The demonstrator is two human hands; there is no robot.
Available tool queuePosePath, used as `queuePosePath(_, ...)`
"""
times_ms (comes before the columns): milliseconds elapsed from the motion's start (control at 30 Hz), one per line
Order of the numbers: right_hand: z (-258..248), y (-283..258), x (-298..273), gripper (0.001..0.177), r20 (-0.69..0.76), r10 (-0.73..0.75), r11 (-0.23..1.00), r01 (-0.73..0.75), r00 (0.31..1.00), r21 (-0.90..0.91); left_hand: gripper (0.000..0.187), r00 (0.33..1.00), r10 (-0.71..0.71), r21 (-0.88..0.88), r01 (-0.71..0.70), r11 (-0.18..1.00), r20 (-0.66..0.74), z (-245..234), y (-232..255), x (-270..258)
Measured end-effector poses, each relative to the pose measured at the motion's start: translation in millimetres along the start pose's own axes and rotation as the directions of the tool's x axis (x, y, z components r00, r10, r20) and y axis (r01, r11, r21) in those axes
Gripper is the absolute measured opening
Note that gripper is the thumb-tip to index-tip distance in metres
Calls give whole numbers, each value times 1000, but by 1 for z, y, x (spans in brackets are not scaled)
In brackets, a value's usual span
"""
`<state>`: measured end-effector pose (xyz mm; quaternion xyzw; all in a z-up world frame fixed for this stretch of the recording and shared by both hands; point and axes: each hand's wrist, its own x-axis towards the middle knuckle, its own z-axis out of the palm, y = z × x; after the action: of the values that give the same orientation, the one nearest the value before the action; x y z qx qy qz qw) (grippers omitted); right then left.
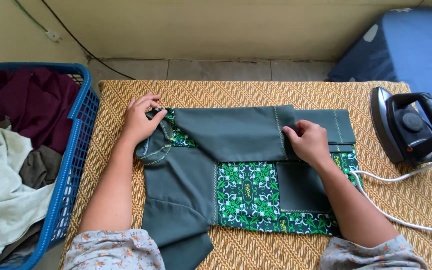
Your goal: The recorder irons a patterned shirt and then folds it neatly.
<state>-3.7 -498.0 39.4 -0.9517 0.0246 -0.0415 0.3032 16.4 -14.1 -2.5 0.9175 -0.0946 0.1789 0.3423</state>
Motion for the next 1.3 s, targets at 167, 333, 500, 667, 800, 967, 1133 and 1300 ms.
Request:
queuePosePath(167, -6, -4, 0, 41, 38, 47, 995, -43, 998, -95, 23, 999, 6, -11, -7, 1000, -41, 2, 1, 1)
queuePosePath(333, -11, -1, 1, 45, 103, 99, 983, -81, 990, -163, 22, 995, -61, 26, 63, 998, -73, 8, -1, 2)
queuePosePath(500, -21, -4, 1, 46, 213, 157, 987, -148, 964, -58, 33, 996, -35, 125, 45, 991, -84, 1, 47, 3)
queuePosePath(667, -26, -7, 0, 47, 317, 223, 969, -245, 922, 32, 48, 977, 195, 309, -213, 927, 89, 10, 106, -3)
queuePosePath(800, -32, -24, -6, 47, 286, 226, 974, -219, 931, -56, 60, 878, 249, 202, -353, 914, 409, 34, 124, -12)
queuePosePath(967, -31, -36, -18, 41, 62, 129, 946, -104, 990, -306, 67, 849, 182, 240, -336, 911, 497, 41, 123, -16)
queuePosePath(1133, -14, -60, -27, 54, -64, -454, 871, 427, 889, -241, 72, 861, 282, 251, -410, 877, 422, 43, 139, -21)
queuePosePath(1300, 23, -54, -24, 81, 227, -614, 719, 655, 756, -233, 77, 842, 322, 245, -454, 857, 434, 54, 136, -31)
